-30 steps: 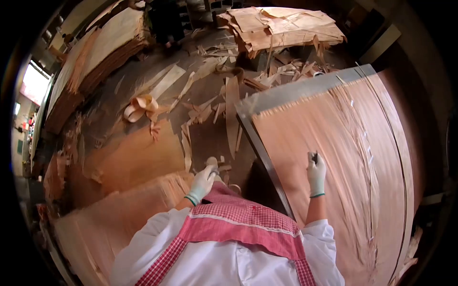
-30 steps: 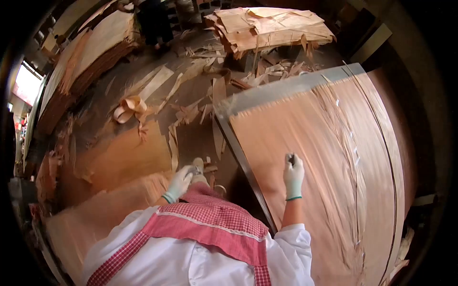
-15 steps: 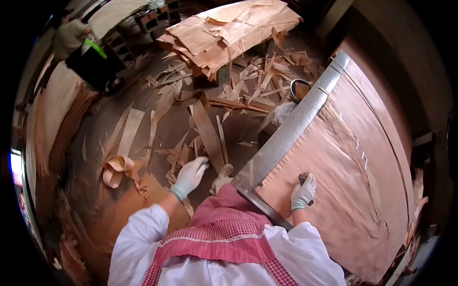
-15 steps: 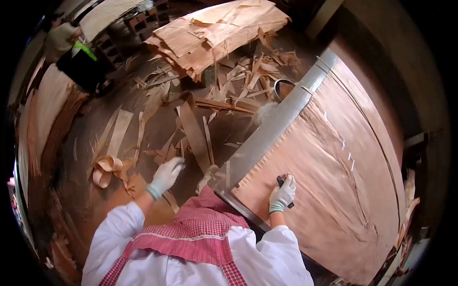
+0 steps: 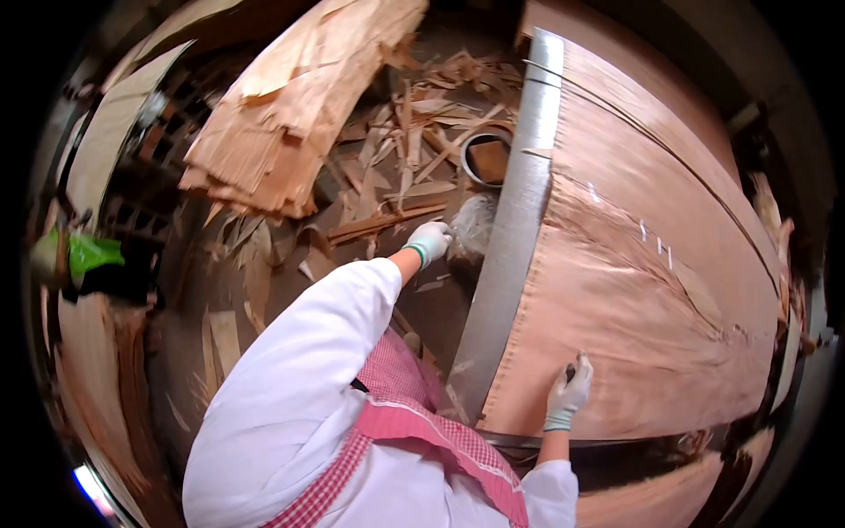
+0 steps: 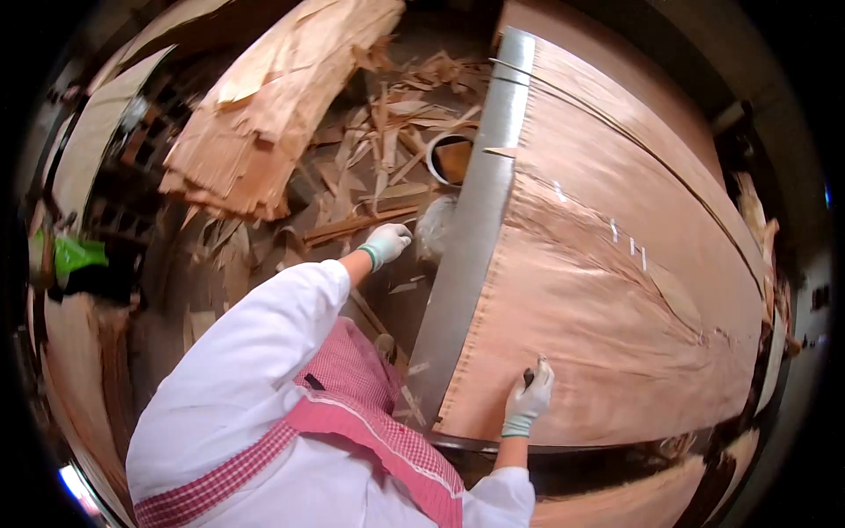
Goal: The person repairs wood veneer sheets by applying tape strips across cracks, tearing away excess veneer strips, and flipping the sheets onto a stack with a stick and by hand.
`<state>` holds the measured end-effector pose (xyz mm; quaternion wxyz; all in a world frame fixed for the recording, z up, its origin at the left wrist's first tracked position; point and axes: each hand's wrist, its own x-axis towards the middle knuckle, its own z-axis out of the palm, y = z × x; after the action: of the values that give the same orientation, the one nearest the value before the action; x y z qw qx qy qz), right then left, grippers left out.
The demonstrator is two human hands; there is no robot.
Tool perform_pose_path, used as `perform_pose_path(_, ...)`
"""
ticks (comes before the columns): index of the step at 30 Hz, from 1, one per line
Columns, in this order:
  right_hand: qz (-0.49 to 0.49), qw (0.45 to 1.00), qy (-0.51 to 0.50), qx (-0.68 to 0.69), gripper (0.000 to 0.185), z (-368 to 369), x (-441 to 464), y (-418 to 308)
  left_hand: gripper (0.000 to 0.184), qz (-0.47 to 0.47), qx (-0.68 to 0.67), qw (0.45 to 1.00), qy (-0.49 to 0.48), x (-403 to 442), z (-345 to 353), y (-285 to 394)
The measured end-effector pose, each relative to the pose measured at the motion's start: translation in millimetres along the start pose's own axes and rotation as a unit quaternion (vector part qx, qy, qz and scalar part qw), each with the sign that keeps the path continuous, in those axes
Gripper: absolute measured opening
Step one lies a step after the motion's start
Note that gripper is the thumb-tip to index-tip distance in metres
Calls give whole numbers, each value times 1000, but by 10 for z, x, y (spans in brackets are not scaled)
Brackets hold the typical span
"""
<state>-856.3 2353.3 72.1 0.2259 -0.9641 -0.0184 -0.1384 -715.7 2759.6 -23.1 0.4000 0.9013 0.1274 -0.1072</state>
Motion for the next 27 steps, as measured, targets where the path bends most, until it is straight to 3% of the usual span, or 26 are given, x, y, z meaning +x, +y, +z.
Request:
perform_pose_path(1,43,999,19,21,42,-42,-7,-110,26,-39,1,999,-28,287,92,-3)
perform_pose_path(5,216,960,119,136,34,-26,-114,-592,26,-55,88,994,-47,1247,474,-55)
perform_pose_path(6,241,956,120,120,33,9,-166,-701,26,-23,112,993,33,1439,716,-215)
perform_pose_path(8,292,944,124,89,32,104,-222,-979,24,26,156,987,-27,1669,830,-300)
perform_pose_path(10,334,931,109,102,30,252,-91,-1423,23,-50,43,992,-108,1856,767,-376)
perform_pose_path(12,340,931,94,95,25,440,148,-1852,21,90,156,976,-120,1744,442,-309)
perform_pose_path(14,280,953,62,101,21,602,661,-2328,18,170,76,942,-277,1598,-49,-177)
perform_pose_path(16,312,935,20,169,25,802,1127,-2698,14,-53,-176,872,-453,1222,-539,196)
perform_pose_path(18,303,924,14,231,38,1250,1345,-2832,13,-76,-275,813,-508,857,-1152,781)
perform_pose_path(20,354,849,-16,392,38,1464,1502,-2998,14,-3,-329,835,-441,695,-1425,989)
perform_pose_path(21,359,848,-33,388,36,1435,1571,-3101,16,45,-334,853,-399,648,-1557,1119)
perform_pose_path(22,363,847,-50,385,34,1403,1629,-3191,16,29,-344,853,-392,701,-1585,1120)
perform_pose_path(24,331,886,-30,323,26,1439,1601,-3244,16,77,-335,863,-370,837,-1535,1084)
perform_pose_path(26,336,905,-73,251,21,1350,1566,-3271,19,-67,-453,784,-420,800,-1624,1256)
perform_pose_path(27,298,930,-55,207,16,1299,1544,-3285,18,-82,-472,758,-443,814,-1606,1235)
